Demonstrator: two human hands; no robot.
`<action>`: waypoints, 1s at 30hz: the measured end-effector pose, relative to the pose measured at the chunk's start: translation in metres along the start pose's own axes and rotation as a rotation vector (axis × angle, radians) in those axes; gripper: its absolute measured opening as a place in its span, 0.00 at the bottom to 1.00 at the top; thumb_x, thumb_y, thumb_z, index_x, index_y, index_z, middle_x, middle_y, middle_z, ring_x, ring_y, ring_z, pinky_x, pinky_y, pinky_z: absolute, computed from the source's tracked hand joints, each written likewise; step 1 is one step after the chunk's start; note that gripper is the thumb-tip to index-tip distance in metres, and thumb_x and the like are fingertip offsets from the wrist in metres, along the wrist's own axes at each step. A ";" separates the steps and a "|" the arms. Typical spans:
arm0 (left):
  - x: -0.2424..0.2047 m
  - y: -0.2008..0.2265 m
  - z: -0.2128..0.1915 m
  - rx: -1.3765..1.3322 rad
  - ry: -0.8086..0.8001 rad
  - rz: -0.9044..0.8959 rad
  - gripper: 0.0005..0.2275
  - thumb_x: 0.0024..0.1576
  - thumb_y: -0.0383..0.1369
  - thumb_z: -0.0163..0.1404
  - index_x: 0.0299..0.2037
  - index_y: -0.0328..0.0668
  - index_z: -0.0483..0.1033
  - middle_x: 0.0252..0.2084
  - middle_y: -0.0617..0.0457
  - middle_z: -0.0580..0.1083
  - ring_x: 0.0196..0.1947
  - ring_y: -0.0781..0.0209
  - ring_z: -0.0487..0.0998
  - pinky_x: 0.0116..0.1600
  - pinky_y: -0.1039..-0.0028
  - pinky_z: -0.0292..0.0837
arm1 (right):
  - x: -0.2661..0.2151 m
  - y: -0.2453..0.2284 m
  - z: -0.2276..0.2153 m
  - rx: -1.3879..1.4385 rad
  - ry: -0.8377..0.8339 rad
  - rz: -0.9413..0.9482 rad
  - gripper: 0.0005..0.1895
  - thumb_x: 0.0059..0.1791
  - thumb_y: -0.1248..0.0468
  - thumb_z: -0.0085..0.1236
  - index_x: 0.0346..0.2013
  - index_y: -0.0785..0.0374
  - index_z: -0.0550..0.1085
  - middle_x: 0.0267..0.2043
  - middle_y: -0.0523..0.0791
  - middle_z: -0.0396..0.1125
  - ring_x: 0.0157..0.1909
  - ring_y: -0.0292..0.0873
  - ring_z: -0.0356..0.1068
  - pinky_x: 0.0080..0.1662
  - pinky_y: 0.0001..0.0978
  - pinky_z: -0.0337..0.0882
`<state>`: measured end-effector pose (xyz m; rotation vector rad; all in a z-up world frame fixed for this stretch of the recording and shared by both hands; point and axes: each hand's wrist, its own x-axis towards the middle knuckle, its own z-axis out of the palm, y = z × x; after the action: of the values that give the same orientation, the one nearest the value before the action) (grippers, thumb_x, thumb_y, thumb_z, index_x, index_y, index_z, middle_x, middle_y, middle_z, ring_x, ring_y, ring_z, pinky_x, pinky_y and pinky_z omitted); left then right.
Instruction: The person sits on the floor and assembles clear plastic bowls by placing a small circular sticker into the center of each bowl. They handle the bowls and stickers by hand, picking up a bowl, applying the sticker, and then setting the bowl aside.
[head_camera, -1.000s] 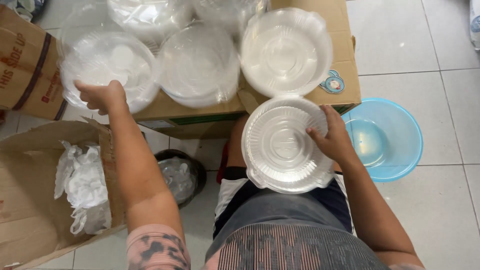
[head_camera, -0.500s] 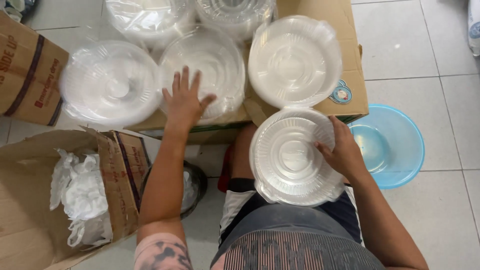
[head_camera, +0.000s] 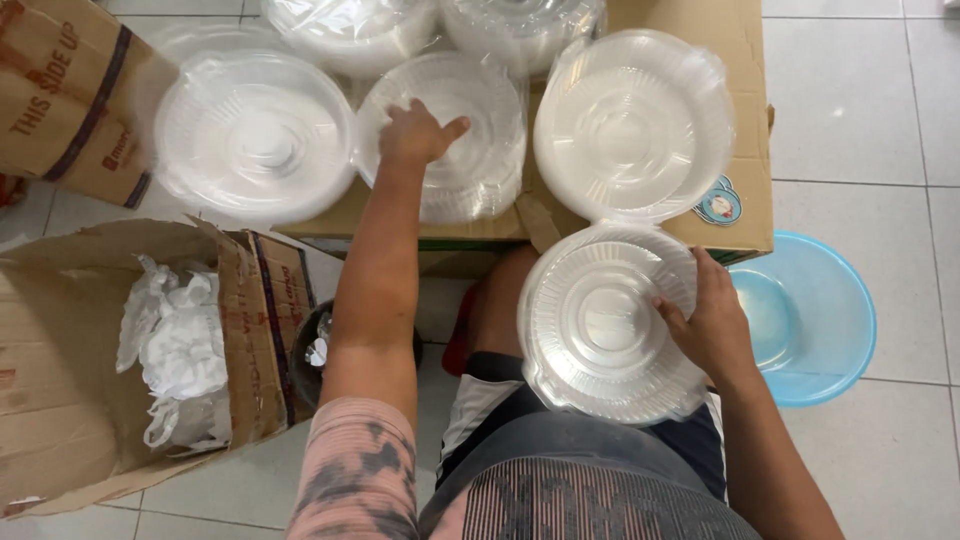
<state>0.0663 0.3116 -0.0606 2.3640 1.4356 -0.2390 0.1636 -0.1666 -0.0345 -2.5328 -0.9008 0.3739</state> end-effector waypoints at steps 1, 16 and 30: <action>-0.008 0.001 -0.004 0.002 0.001 -0.002 0.49 0.57 0.73 0.43 0.76 0.38 0.50 0.74 0.25 0.49 0.67 0.20 0.62 0.56 0.40 0.70 | 0.000 0.000 0.001 0.002 -0.001 -0.001 0.45 0.49 0.54 0.63 0.77 0.64 0.55 0.69 0.61 0.57 0.69 0.66 0.61 0.60 0.60 0.69; -0.068 -0.039 -0.096 0.067 0.396 -0.174 0.45 0.63 0.72 0.49 0.81 0.61 0.41 0.77 0.42 0.34 0.71 0.22 0.28 0.69 0.23 0.42 | -0.002 0.028 0.019 0.087 0.036 -0.081 0.46 0.47 0.56 0.62 0.75 0.61 0.52 0.74 0.54 0.54 0.73 0.56 0.53 0.64 0.54 0.61; -0.061 -0.053 -0.052 0.015 0.686 0.130 0.39 0.59 0.55 0.67 0.75 0.48 0.61 0.73 0.36 0.52 0.69 0.22 0.49 0.60 0.22 0.61 | -0.002 0.042 0.030 0.031 0.152 -0.091 0.41 0.49 0.66 0.58 0.77 0.55 0.58 0.63 0.56 0.64 0.61 0.63 0.68 0.57 0.56 0.70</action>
<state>-0.0112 0.3039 -0.0046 2.6693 1.5242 0.6589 0.1733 -0.1885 -0.0806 -2.4433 -0.9400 0.1631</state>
